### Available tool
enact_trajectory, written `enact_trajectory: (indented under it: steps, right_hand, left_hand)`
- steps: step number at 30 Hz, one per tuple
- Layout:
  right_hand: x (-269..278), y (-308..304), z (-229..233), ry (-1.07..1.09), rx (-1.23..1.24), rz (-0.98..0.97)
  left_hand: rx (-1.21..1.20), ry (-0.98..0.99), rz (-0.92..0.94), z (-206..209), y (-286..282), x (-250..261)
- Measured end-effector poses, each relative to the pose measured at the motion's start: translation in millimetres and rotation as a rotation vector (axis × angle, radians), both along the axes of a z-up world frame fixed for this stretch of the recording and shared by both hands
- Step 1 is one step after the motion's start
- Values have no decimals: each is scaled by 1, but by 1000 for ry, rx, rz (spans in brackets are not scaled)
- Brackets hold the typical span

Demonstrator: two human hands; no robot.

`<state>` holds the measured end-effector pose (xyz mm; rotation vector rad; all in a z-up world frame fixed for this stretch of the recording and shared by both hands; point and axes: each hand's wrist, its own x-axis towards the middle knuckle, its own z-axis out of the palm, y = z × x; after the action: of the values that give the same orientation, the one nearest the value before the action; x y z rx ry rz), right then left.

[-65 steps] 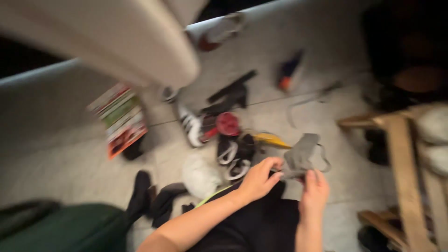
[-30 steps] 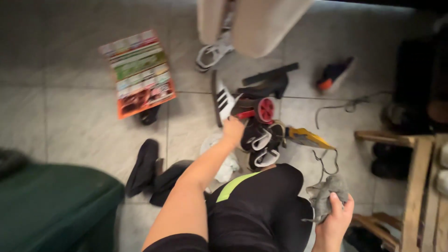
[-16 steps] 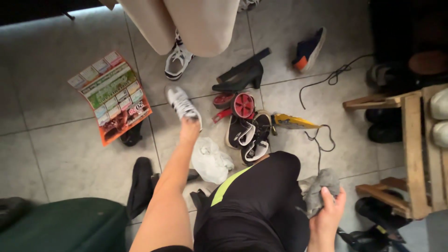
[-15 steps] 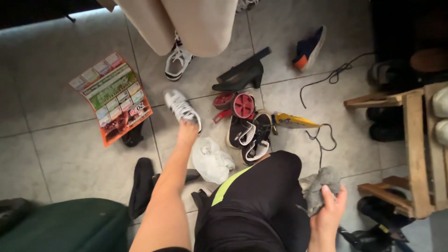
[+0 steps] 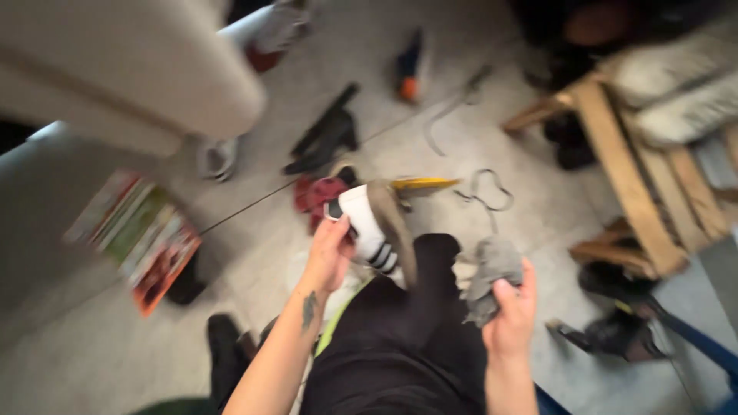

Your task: Cleaning and polishing various shoes and arranging them on a shelf.

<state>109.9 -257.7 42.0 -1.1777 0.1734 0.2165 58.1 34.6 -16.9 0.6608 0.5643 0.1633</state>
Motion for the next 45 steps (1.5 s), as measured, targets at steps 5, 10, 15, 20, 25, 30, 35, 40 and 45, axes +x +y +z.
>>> enact_trajectory:
  steps: [5,10,15,20,25,30,35,40,45]
  right_hand:
    - [33,-21,55,-326,-490,-144]
    - [110,-43,74,-476,-1175,-80]
    - [134,-98,51,-352,-1161,-127]
    - [202,-151,77,-311,-1185,-168]
    - [289,-182,134,-373,-1227,-203]
    - [290,-201,172,-400,-1175,-270]
    - [331,-213,234,-476,-1249,-383]
    - [390,-230,310,-349,-1260,-140]
    - [377,-288,303,-241,-964,-292]
  left_hand:
    - [-263,-52,-288,59,-114,95]
    - [-367,51,-407,72,-209,160]
    - [-352,155,-398,81,-265,239]
    - [-349,188,-457,106,-324,289]
    - [-250,223,-490,152,-365,332]
    - [-209,188,-526,204,-379,384]
    - [-207,92,-581,240,-400,401]
    - [528,90,-922,234,-397,394]
    - [949,-711,-837,243,-373,397]
